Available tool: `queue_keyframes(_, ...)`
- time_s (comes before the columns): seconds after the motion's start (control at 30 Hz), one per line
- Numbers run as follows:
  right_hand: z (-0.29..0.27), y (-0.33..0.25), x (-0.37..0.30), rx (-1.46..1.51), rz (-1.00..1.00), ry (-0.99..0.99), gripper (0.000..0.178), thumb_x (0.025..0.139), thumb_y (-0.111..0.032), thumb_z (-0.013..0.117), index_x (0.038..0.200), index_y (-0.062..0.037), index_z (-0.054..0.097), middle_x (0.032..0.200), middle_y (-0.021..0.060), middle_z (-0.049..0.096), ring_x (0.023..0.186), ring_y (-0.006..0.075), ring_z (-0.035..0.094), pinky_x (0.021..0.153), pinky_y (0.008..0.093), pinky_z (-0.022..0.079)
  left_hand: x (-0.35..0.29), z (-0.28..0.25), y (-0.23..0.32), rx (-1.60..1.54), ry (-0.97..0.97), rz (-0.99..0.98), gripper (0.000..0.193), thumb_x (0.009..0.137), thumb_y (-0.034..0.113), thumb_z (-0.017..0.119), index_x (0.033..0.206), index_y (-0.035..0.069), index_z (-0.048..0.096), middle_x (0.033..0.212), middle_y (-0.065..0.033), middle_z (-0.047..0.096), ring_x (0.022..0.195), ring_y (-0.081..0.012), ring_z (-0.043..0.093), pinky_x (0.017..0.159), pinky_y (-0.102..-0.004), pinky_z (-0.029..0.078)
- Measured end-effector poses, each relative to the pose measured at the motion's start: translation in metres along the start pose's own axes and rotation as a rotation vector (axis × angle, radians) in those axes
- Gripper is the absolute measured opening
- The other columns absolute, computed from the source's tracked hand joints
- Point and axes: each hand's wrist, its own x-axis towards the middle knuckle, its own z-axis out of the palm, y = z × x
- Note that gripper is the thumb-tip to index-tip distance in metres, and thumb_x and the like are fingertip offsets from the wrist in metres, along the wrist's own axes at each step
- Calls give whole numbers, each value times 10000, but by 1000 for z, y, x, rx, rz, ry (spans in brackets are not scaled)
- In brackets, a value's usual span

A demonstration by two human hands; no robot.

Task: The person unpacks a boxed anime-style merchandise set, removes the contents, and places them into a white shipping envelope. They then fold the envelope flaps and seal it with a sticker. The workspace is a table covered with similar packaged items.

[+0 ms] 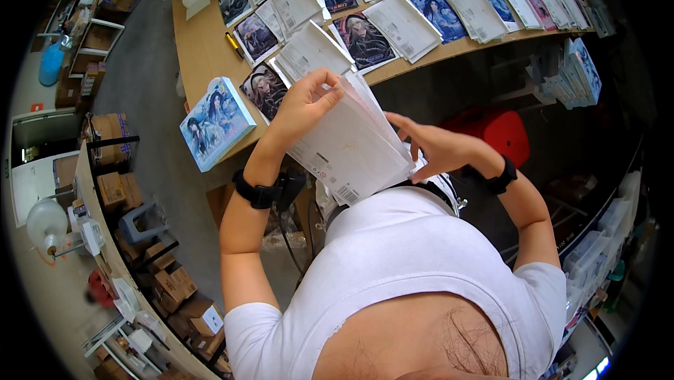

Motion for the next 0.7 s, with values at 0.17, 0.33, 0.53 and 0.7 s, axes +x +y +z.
queue_keyframes(0.17, -26, -27, 5, -134, -145, 416, 623, 677, -110, 752, 1223, -70, 454, 1012, 109, 528, 761, 170, 568, 647, 279, 493, -1, 6, 4, 142, 98, 150, 244, 819, 283, 623, 827, 56, 534, 950, -76, 598, 889, -179, 539, 805, -286, 406)
queue_keyframes(0.33, -8, -36, 30, -260, -193, 502, 335, 715, -101, 712, 928, -20, 467, 646, 87, 525, 554, 190, 541, 505, 291, 426, 1, 12, 9, 257, 174, 234, 247, 807, 276, 623, 789, 45, 539, 873, -105, 573, 817, -236, 548, 734, -305, 421)
queue_keyframes(0.53, 2, -54, 38, -4, -60, 401, 261, 767, -32, 664, 907, -32, 443, 585, 41, 517, 511, 118, 506, 485, 233, 408, -4, 13, 19, 353, 190, 151, 176, 794, 197, 595, 787, 35, 528, 782, -102, 540, 722, -248, 547, 653, -315, 428)
queue_keyframes(0.7, -6, -47, 42, -54, -178, 483, 266, 780, -11, 622, 1004, -33, 479, 636, 65, 523, 589, 161, 547, 510, 257, 420, -4, 16, 18, 162, 203, 101, 166, 790, 182, 594, 805, 35, 518, 745, -78, 523, 682, -206, 517, 637, -303, 420)
